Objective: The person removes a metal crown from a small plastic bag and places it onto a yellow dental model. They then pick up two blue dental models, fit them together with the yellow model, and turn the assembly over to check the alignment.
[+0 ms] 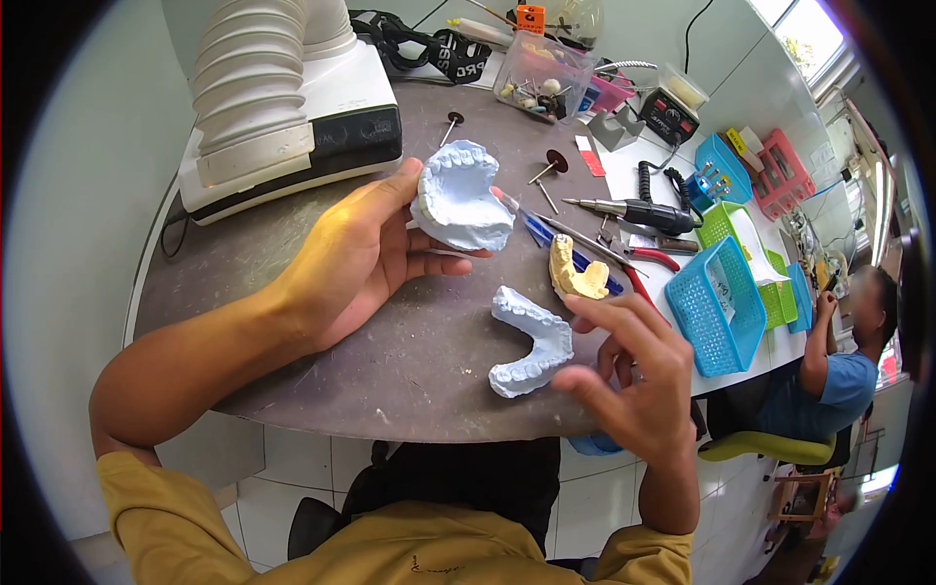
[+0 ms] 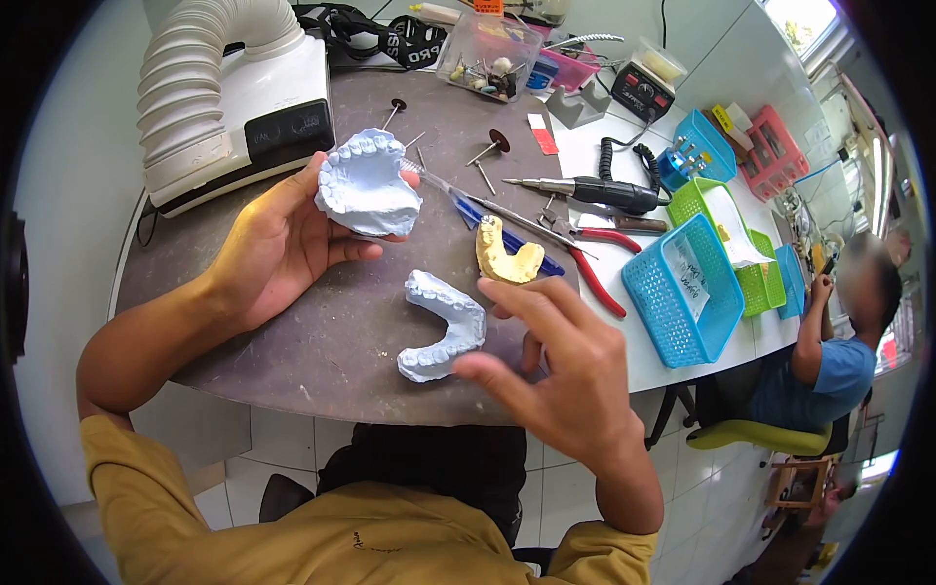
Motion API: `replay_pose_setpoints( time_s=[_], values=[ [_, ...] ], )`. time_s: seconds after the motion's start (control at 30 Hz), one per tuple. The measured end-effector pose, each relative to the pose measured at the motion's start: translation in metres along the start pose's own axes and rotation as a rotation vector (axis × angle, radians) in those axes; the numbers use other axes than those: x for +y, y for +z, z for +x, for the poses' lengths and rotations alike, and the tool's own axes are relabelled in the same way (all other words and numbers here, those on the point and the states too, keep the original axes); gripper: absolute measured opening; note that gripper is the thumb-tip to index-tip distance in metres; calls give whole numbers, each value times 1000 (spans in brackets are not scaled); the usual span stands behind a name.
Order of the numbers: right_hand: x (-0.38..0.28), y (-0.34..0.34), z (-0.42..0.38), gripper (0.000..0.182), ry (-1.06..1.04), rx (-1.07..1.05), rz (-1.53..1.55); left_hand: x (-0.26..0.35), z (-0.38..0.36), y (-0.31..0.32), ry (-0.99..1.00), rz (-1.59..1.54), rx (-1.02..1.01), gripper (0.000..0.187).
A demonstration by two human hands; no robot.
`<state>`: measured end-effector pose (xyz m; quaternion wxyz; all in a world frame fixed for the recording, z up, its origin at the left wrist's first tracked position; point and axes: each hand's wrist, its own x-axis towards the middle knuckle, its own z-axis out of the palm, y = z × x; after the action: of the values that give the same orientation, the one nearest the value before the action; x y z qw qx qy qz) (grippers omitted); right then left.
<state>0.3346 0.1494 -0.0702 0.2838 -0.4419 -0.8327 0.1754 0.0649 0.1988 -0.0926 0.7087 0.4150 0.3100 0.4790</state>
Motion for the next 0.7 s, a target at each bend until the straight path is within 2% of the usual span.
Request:
replay_pose_setpoints(
  time_s=[0.13,0.2,0.4,0.53,0.7],
  values=[
    [-1,3,2,58,-20,-92,-30,-1,1,1,-2,7,12,54],
    [4,5,2,59,44,-125,36,-1,1,2,12,16,16,53],
    [2,8,0,55,31,-66,78,1,0,1,0,9,1,52],
    [1,10,-3,58,63,-91,139,1,0,-2,2,-6,-38,53],
    [4,16,-4,55,-7,25,274,1,1,0,12,7,-49,54]
  ],
)
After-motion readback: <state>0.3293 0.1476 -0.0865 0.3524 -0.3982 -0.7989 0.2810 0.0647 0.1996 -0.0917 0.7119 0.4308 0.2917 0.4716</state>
